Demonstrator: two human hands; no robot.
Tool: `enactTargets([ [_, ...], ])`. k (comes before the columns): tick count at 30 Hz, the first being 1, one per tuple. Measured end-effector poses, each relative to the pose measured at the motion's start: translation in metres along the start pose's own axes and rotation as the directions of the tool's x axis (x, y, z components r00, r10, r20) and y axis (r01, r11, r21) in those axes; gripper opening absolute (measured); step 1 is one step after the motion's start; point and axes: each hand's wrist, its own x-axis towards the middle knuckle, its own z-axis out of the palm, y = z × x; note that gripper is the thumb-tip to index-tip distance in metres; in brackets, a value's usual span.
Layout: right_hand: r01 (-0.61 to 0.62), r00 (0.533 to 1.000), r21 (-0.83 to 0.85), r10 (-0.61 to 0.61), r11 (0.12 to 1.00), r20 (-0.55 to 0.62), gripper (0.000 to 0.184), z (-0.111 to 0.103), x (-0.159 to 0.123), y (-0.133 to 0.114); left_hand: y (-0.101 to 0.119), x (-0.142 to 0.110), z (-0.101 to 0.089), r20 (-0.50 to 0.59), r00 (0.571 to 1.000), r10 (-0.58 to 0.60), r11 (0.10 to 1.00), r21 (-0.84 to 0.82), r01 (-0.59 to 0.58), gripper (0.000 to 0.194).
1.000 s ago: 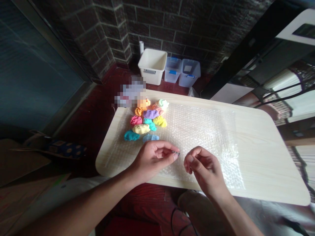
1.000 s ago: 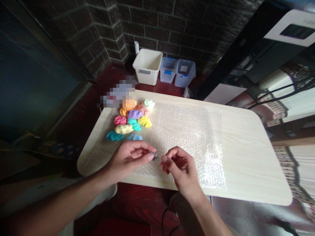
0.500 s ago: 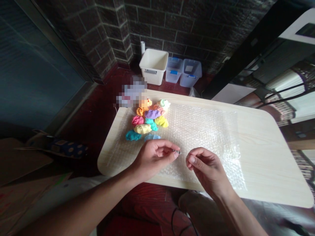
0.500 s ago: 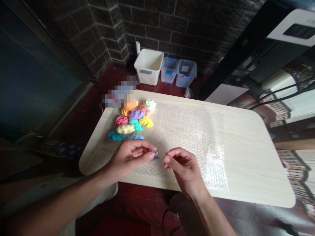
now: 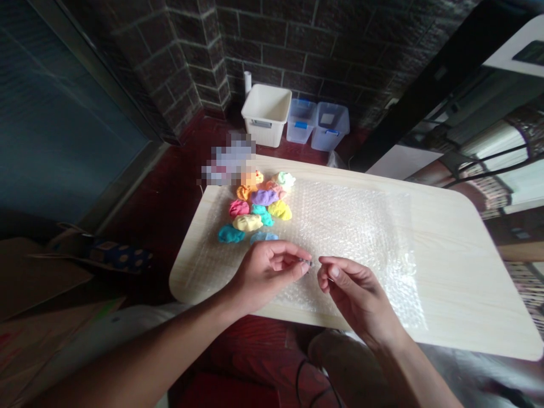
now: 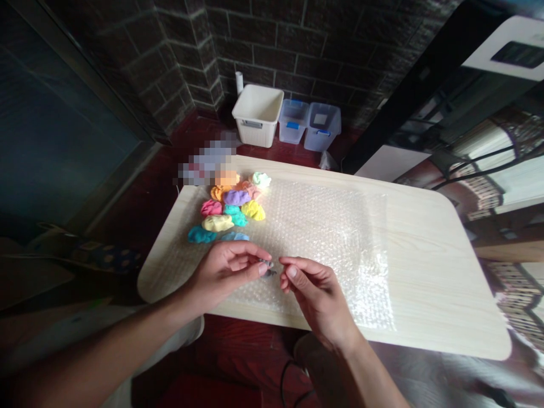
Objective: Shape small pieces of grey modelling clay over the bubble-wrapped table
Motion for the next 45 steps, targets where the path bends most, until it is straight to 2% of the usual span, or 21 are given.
enactTargets([
  [6,0.032,1.000,-0.034,-0.032,0.999,0.001,0.023,0.002,0.001,0.001,0.001,0.000,0.001,0.022,1.000,0.007,0.999,-0.032,-0.006,0.018],
  [14,0.085,0.996,-0.083,-0.086,0.993,-0.003,0.013,-0.004,0.000,0.008,0.001,-0.001,0.002,0.020,1.000,0.000,1.000,-0.018,0.000,0.020],
  [22,0.160,0.986,-0.150,-0.165,0.976,-0.017,0.015,-0.004,-0.002,0.007,-0.003,-0.003,0.002,0.028,0.999,0.019,0.999,0.034,-0.020,0.017],
  [28,0.174,0.985,-0.189,-0.174,0.966,0.015,0.013,-0.005,-0.001,0.010,-0.005,-0.005,0.002,0.060,0.998,0.024,0.998,0.054,-0.027,0.020],
  [45,0.187,0.982,-0.204,-0.179,0.961,0.058,0.014,-0.003,-0.001,0.008,-0.004,-0.006,0.003,0.066,0.998,0.015,0.998,0.055,-0.019,0.018],
])
